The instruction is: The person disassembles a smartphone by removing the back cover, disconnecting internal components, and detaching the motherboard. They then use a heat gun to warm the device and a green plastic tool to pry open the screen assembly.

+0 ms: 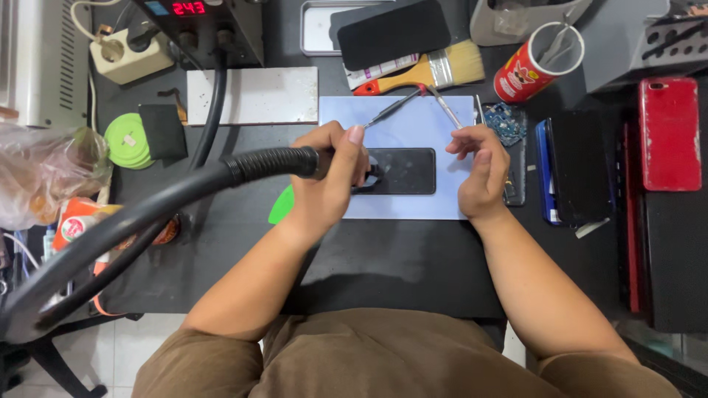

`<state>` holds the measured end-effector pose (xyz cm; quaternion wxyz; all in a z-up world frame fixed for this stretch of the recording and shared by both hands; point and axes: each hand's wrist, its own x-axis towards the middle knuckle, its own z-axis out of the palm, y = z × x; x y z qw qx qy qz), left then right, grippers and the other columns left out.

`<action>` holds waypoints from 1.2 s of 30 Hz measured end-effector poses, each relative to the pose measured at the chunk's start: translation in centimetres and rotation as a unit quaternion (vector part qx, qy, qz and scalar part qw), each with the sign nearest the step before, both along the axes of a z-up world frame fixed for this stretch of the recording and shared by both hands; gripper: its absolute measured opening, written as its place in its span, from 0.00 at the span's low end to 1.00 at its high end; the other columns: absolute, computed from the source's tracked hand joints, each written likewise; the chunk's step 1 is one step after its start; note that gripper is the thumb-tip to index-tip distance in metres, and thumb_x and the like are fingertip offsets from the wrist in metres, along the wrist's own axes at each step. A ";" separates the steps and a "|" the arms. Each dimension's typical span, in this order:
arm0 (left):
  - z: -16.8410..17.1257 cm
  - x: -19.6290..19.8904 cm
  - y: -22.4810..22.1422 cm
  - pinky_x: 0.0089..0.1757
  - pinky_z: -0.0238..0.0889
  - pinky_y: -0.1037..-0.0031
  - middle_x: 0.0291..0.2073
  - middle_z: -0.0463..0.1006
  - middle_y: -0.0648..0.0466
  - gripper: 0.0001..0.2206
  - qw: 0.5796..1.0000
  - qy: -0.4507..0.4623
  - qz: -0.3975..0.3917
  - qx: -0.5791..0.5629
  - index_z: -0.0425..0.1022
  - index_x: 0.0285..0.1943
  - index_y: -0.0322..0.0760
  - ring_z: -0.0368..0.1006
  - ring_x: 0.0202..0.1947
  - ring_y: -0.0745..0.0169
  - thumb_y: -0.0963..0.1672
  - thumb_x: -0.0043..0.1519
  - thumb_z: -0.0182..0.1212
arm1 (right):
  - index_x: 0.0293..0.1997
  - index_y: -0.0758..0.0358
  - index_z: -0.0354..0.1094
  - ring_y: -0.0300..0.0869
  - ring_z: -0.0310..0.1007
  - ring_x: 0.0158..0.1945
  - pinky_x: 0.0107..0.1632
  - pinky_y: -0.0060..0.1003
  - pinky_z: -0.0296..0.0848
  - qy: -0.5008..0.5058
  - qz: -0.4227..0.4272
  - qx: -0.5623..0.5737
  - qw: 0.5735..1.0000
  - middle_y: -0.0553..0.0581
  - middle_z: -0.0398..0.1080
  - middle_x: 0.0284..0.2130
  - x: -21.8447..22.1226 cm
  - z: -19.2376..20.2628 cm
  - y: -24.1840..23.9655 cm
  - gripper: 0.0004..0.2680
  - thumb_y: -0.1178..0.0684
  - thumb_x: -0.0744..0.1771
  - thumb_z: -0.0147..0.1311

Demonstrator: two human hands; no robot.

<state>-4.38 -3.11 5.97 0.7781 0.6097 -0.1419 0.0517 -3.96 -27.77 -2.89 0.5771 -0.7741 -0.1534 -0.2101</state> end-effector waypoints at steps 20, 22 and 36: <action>-0.5 -1.0 -4.4 0.26 0.51 0.73 0.15 0.63 0.55 0.19 0.988 -0.074 0.014 0.132 0.64 0.22 0.34 0.55 0.17 0.69 0.41 0.69 0.59 | 0.55 0.64 0.58 0.38 0.65 0.36 0.40 0.30 0.65 -0.056 -0.081 0.173 0.980 0.56 0.64 0.35 0.0 -3.0 -1.3 0.23 0.30 0.74 0.29; -0.5 -0.9 -3.6 0.26 0.49 0.73 0.15 0.62 0.55 0.19 0.986 -0.085 0.028 0.138 0.63 0.22 0.33 0.54 0.17 0.69 0.41 0.70 0.59 | 0.55 0.63 0.58 0.38 0.65 0.36 0.40 0.30 0.66 -0.057 -0.080 0.170 0.981 0.56 0.64 0.35 0.1 -3.0 -1.4 0.23 0.30 0.75 0.29; -0.9 0.0 -2.3 0.27 0.59 0.77 0.18 0.69 0.57 0.18 1.000 -0.002 0.007 0.000 0.63 0.25 0.35 0.62 0.19 0.73 0.41 0.72 0.54 | 0.53 0.64 0.57 0.38 0.65 0.36 0.39 0.29 0.66 -0.081 -0.089 0.151 0.981 0.57 0.62 0.36 0.0 -2.4 -1.1 0.20 0.33 0.75 0.30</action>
